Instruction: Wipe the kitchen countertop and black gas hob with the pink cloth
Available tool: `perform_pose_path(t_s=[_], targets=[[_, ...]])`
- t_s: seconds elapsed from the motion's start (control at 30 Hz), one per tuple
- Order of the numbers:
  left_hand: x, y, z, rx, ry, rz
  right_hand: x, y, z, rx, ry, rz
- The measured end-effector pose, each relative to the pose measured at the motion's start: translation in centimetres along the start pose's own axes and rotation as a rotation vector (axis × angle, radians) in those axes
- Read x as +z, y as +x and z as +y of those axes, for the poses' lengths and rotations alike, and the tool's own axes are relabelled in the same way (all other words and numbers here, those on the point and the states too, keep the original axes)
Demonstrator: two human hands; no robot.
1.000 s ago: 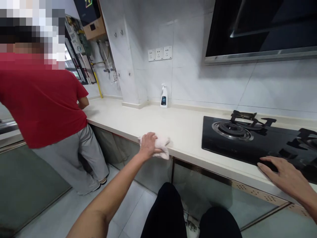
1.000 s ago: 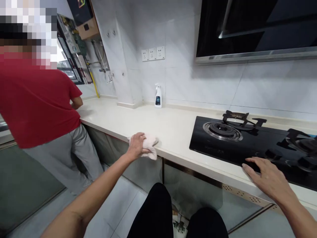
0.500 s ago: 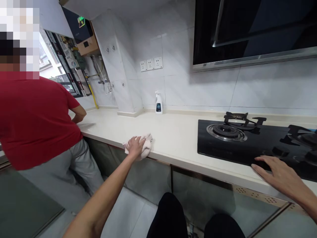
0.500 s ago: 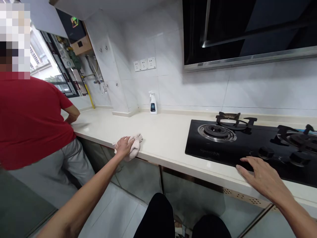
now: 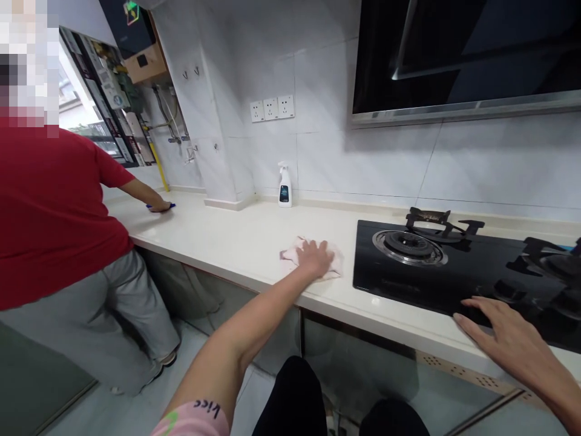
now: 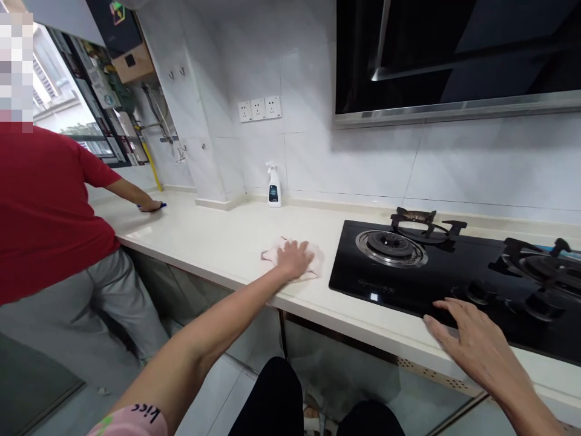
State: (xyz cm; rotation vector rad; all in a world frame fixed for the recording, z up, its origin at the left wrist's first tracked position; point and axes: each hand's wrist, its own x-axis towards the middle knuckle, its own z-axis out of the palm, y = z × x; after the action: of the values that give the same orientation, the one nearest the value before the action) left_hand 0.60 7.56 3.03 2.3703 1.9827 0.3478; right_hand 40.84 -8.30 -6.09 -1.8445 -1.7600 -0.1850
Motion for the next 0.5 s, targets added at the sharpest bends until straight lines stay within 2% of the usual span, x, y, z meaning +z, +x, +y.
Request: perform_pose_path(t_s=[0.07, 0.13, 0.2, 0.27, 0.33, 0.4, 0.5], targets=[[0.6, -2.4, 2.7, 0.129, -0.016, -0.021, -0.2, 0.0, 0.0, -0.006, 0.008, -0.009], [0.5, -5.2, 3.5, 0.246, -0.032, -0.014, -0.3, -0.1, 0.0, -0.011, 0.028, -0.015], [-0.1, -7.8, 2.5, 0.385, -0.051, 0.0, -0.3, -0.3, 0.0, -0.022, 0.042, -0.01], [-0.8, -9.5, 0.5, 0.502, -0.07, -0.002, -0.1, -0.4, -0.2, -0.04, 0.037, 0.008], [-1.3, -9.9, -1.4, 0.527, -0.071, 0.026, 0.0, -0.6, -0.4, -0.053, 0.021, 0.021], [-1.5, -9.0, -2.3, 0.477, -0.074, 0.067, 0.0, -0.7, -0.9, -0.047, 0.002, 0.028], [-1.2, -5.9, -1.4, 0.351, -0.193, 0.122, -0.3, -0.7, -1.7, -0.021, -0.025, 0.028]])
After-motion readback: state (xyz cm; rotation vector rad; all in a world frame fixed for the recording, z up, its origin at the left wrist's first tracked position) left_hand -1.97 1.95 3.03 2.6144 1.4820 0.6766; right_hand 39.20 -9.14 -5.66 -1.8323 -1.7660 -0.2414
